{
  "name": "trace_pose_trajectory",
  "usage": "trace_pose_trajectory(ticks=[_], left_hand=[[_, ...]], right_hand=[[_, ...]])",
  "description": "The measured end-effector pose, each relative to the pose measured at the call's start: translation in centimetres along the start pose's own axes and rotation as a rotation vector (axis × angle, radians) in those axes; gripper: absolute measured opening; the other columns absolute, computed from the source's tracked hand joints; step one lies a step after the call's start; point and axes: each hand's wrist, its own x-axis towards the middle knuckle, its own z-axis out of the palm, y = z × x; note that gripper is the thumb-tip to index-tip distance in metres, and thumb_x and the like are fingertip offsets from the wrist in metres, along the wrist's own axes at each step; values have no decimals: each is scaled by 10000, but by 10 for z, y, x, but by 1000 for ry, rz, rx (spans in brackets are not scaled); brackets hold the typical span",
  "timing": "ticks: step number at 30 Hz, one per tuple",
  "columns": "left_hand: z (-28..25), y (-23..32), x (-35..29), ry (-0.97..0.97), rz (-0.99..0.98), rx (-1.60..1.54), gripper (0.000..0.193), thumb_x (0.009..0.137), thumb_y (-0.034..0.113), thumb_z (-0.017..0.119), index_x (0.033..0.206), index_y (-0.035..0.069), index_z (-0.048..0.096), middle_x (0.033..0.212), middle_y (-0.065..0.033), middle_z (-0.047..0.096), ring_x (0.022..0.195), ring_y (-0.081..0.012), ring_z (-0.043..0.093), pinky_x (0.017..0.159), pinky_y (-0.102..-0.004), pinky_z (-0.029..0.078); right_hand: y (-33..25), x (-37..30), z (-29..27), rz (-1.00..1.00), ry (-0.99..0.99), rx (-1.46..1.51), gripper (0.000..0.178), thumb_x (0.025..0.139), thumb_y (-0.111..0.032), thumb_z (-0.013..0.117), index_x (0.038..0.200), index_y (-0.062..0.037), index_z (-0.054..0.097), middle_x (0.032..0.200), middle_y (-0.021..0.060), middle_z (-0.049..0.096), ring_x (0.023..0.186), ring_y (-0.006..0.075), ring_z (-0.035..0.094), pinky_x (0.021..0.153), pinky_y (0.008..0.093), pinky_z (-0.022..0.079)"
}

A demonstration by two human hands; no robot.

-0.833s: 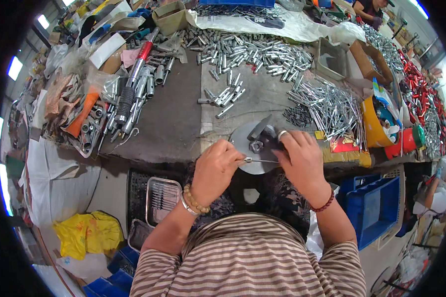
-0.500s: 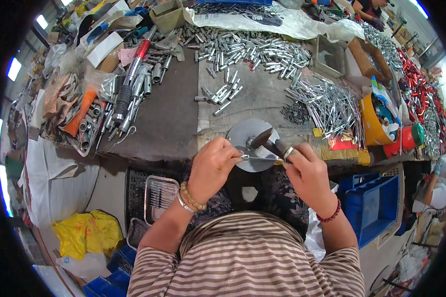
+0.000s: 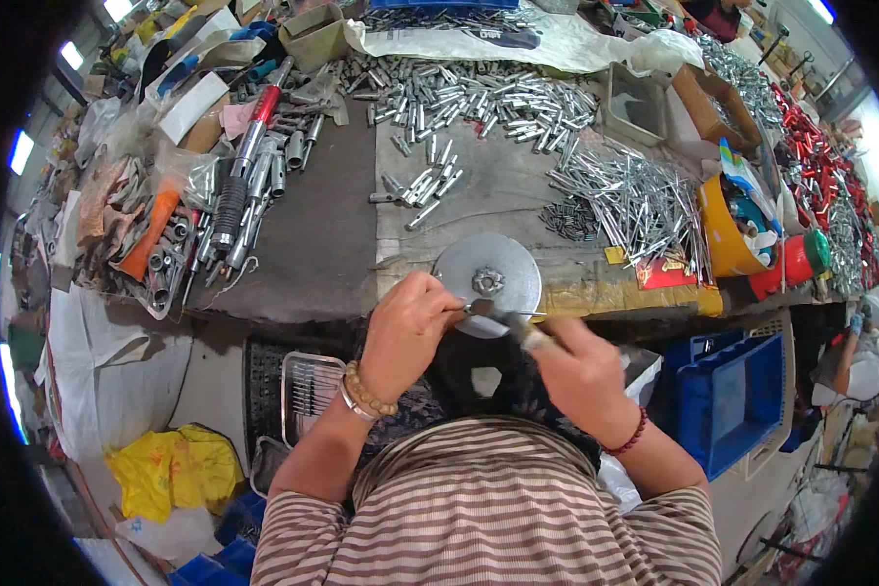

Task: The person assembles metal components by inserting pins into metal sleeves, hammering them securely on a metal fixture with a small hammer, and placing the completed parts into a tray.

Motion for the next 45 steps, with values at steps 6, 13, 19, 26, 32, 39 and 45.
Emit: trace_pose_trajectory(ticks=[6, 13, 19, 26, 32, 39, 45], left_hand=[[1, 6, 9, -35, 46, -15, 67, 853, 29, 737, 902, 8, 697, 903, -119, 616, 850, -301, 624, 753, -391, 506], [-1, -6, -10, 8, 19, 23, 82, 828, 3, 739, 871, -10, 671, 882, -131, 573, 877, -315, 588, 808, -402, 476], [-9, 13, 2, -107, 180, 87, 135, 997, 130, 650, 1012, -2, 675, 983, -168, 620, 904, -359, 590, 844, -474, 481], [-9, 0, 4, -127, 190, 131, 131, 1002, 118, 637, 997, -8, 675, 1026, -165, 602, 906, -360, 587, 851, -467, 477], [-8, -9, 1, -119, 173, 77, 144, 1007, 124, 625, 1005, -11, 672, 1036, -173, 591, 909, -357, 579, 856, -464, 471], [-10, 0, 3, -96, 212, 86, 103, 974, 88, 658, 975, -13, 676, 976, -170, 609, 861, -354, 601, 798, -460, 488], [-9, -2, 2, -87, 218, 116, 96, 974, 83, 656, 978, -12, 674, 981, -167, 608, 876, -354, 604, 807, -459, 490]], right_hand=[[2, 10, -13, 43, -83, -66, 167, 825, -33, 687, 983, -87, 686, 869, 104, 596, 700, 310, 653, 575, 416, 542], [45, 37, 17, 95, -147, 4, 216, 828, -98, 644, 1043, -90, 660, 948, 154, 607, 916, 384, 654, 746, 498, 536], [24, 18, 15, -24, -56, -231, 101, 791, -167, 698, 812, -77, 658, 1018, 97, 569, 1042, 284, 562, 857, 383, 479], [30, 5, 33, 98, -60, -114, 226, 797, -123, 724, 959, -38, 592, 940, 153, 646, 934, 379, 652, 775, 502, 527], [47, 6, 43, 156, -62, 175, 302, 764, -120, 793, 948, -13, 579, 906, 216, 651, 930, 460, 644, 775, 527, 511], [52, 5, 46, 127, -42, 168, 336, 747, -126, 818, 951, -13, 576, 907, 216, 658, 932, 466, 646, 774, 533, 511], [53, 6, 47, 127, -48, 177, 345, 748, -126, 822, 958, -6, 577, 907, 222, 659, 941, 468, 647, 774, 536, 510]])
